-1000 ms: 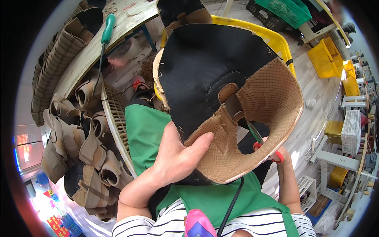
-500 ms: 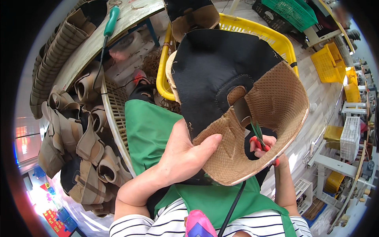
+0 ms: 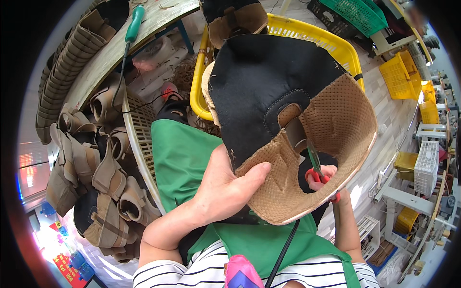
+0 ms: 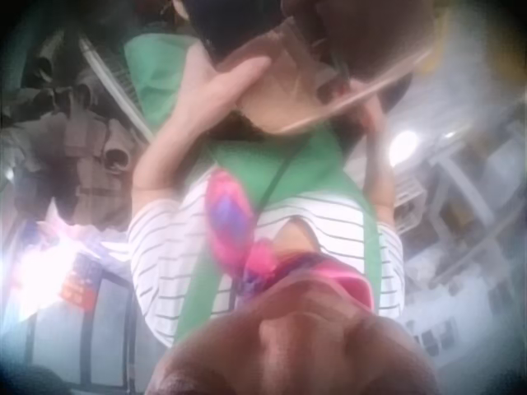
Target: The person uses red-handled scissors to trim excess material from the edges of shoe uppers. They repeatedly pick up parts from a yellow basket, cut along the edges, and place the trimmed pieces back into the basket.
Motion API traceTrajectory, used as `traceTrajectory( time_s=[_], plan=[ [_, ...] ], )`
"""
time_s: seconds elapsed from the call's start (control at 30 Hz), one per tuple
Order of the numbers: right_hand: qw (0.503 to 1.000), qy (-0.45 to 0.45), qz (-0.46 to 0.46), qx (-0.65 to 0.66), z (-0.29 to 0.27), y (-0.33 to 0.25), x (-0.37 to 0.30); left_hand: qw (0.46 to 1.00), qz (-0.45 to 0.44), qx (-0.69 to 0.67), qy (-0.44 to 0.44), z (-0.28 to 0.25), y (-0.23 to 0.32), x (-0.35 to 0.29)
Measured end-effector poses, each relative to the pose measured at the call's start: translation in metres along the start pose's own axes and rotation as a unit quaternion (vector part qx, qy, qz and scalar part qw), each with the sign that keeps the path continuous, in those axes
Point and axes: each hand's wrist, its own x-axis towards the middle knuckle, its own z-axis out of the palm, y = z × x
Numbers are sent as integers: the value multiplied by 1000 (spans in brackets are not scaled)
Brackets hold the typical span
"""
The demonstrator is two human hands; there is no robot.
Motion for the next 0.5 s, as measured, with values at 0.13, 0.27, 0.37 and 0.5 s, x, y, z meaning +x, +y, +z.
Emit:
traceTrajectory(
  time_s=[0.13,0.27,0.37,0.5],
  plan=[
    [999,-11,-40,5,-12,15,-3,1000,-1,14,28,-3,-1,1],
    [1000,1,-24,20,-2,11,-2,1000,4,9,24,-6,-3,4],
    [985,38,-100,-139,10,3,2,999,-3,-2,36,-7,-9,6],
    [915,187,-243,-263,39,-23,13,999,-25,-27,29,-7,-15,10]
  ],
)
